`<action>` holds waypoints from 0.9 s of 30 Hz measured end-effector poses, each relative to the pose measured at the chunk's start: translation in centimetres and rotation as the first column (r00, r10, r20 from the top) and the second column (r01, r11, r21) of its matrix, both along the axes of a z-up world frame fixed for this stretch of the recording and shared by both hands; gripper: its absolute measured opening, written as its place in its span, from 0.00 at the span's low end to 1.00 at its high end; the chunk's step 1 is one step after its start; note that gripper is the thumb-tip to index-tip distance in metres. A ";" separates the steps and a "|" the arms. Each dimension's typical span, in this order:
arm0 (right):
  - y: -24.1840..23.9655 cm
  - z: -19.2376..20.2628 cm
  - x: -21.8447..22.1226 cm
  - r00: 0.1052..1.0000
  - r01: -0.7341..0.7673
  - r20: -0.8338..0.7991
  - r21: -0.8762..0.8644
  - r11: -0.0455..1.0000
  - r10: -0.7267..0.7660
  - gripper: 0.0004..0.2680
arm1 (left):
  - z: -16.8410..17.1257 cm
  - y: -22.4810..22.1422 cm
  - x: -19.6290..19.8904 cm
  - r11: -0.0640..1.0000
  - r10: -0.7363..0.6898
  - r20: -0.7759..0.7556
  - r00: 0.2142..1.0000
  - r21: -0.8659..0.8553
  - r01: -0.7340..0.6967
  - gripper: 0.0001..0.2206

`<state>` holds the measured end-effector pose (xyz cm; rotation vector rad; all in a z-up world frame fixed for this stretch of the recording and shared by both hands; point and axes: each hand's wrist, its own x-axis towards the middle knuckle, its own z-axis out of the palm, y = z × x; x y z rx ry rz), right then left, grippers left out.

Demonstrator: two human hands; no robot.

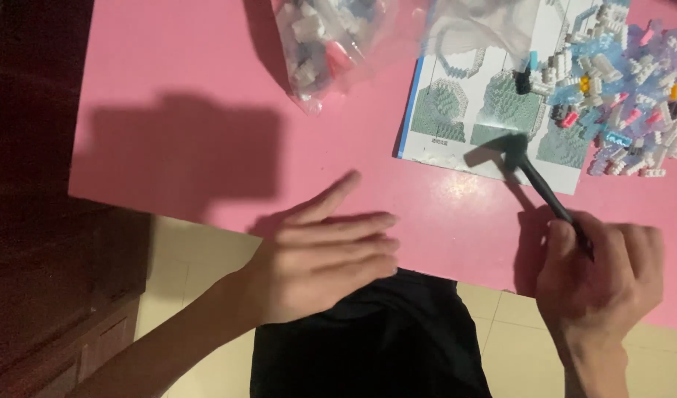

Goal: Assembling a miniature building block model using hands and a small plastic hammer.

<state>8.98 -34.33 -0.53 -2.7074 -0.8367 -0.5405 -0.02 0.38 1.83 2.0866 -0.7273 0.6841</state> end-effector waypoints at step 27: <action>9.7 -8.1 -8.9 0.582 -0.624 -0.567 0.148 0.767 0.582 0.07 | -6.2 -5.2 -10.7 -0.094 0.268 -0.822 0.502 -0.541 -0.836 0.06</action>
